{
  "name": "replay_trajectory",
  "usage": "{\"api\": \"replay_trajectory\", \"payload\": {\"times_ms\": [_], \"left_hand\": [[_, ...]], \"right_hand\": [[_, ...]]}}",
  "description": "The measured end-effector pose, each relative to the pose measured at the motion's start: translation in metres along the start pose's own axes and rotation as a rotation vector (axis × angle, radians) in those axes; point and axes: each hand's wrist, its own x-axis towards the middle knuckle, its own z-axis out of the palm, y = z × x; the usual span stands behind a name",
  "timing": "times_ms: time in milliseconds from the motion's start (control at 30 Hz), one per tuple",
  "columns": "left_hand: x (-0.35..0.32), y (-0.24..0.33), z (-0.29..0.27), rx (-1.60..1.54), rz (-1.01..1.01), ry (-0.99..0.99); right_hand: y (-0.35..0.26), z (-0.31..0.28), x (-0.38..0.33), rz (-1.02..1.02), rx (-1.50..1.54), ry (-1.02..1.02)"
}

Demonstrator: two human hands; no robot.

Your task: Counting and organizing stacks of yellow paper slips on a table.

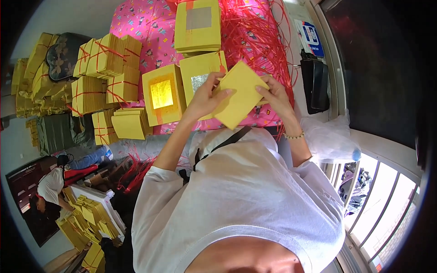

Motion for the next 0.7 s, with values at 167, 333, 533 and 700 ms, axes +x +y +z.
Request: {"api": "replay_trajectory", "payload": {"times_ms": [167,333,533,700], "left_hand": [[-0.004,-0.006,-0.019,0.066,0.044,0.45],[-0.023,-0.024,-0.022,-0.016,-0.017,0.356],[-0.035,-0.043,-0.009,-0.016,-0.071,0.32],[-0.041,-0.044,-0.001,0.108,-0.04,0.312]], "right_hand": [[0.038,-0.034,-0.017,0.095,0.097,0.541],[0.097,-0.065,-0.031,0.176,0.078,0.618],[0.137,-0.059,-0.016,0.123,0.032,0.658],[0.163,-0.055,-0.009,0.03,-0.32,0.772]]}}
